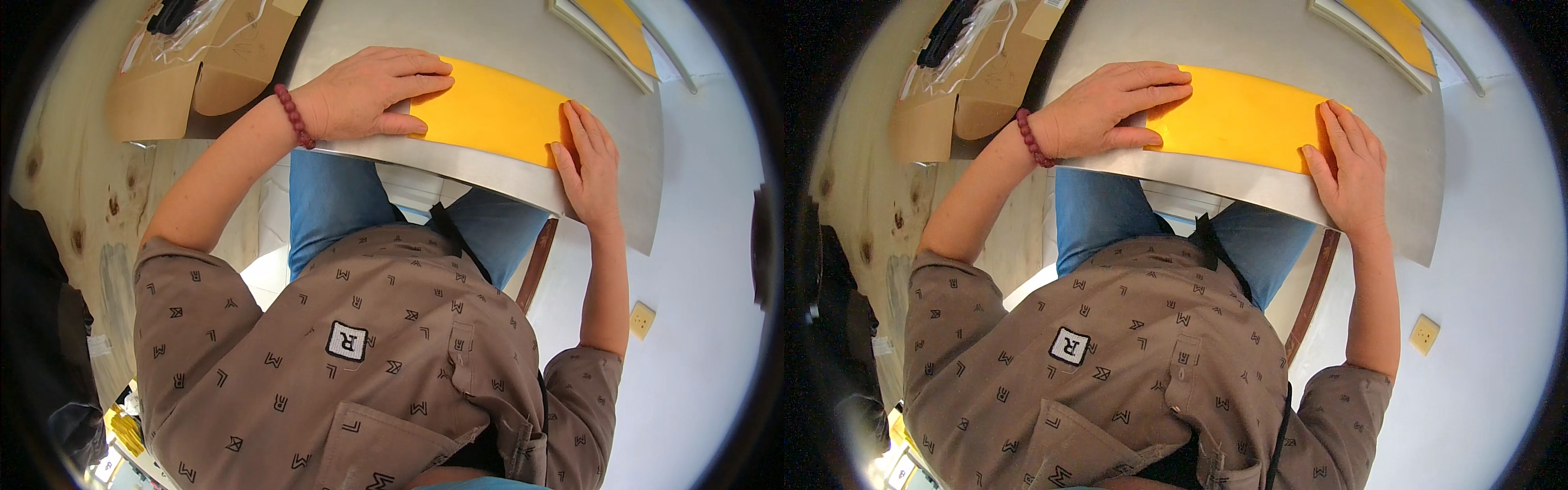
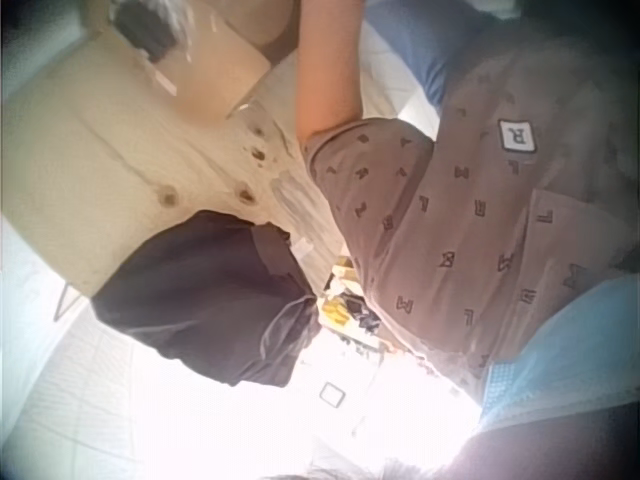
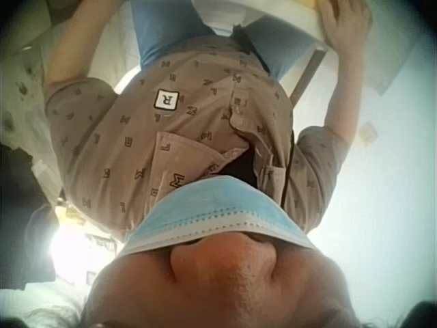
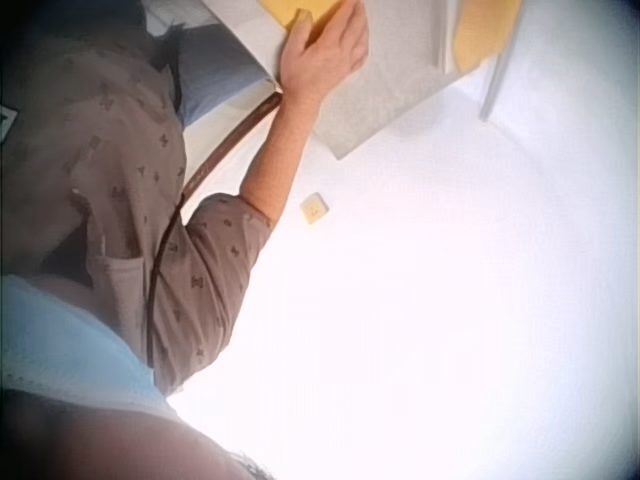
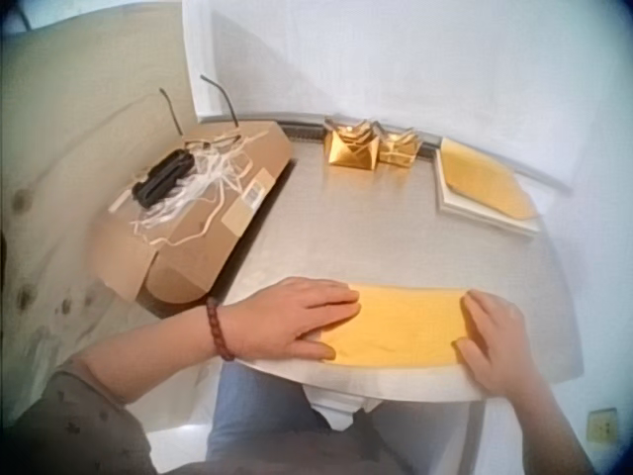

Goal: The person folds a gold-colored sheet of paper by hand into a small origami shape. They make several precise creases, fold the corners inward, and tuck flaps to form a compact object, then place it on the table with other finished pieces.

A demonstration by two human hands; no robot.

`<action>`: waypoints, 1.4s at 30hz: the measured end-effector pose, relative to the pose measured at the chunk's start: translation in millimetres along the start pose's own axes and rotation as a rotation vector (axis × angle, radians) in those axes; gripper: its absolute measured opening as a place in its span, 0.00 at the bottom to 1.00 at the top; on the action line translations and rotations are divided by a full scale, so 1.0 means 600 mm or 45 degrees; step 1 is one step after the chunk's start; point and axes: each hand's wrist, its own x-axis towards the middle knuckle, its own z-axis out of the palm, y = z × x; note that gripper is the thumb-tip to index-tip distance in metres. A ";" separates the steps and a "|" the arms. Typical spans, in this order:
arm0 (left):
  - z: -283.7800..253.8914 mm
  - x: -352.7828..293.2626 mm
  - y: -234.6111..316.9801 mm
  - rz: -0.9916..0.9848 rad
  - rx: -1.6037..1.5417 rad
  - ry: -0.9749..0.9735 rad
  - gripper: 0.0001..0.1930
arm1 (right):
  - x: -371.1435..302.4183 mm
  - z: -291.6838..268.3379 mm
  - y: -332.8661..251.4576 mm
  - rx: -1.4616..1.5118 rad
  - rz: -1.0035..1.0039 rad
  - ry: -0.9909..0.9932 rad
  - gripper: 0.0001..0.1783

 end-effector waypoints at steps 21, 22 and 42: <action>-0.034 0.019 0.020 0.019 -0.106 -0.020 0.33 | 0.075 0.023 -0.177 0.259 -0.152 -0.030 0.39; -0.035 0.021 0.022 0.000 -0.118 -0.041 0.33 | 0.074 0.027 -0.179 0.275 -0.113 -0.026 0.39; -0.074 0.059 0.046 0.002 -0.001 -0.062 0.26 | 0.021 0.016 -0.043 0.100 0.315 -0.033 0.37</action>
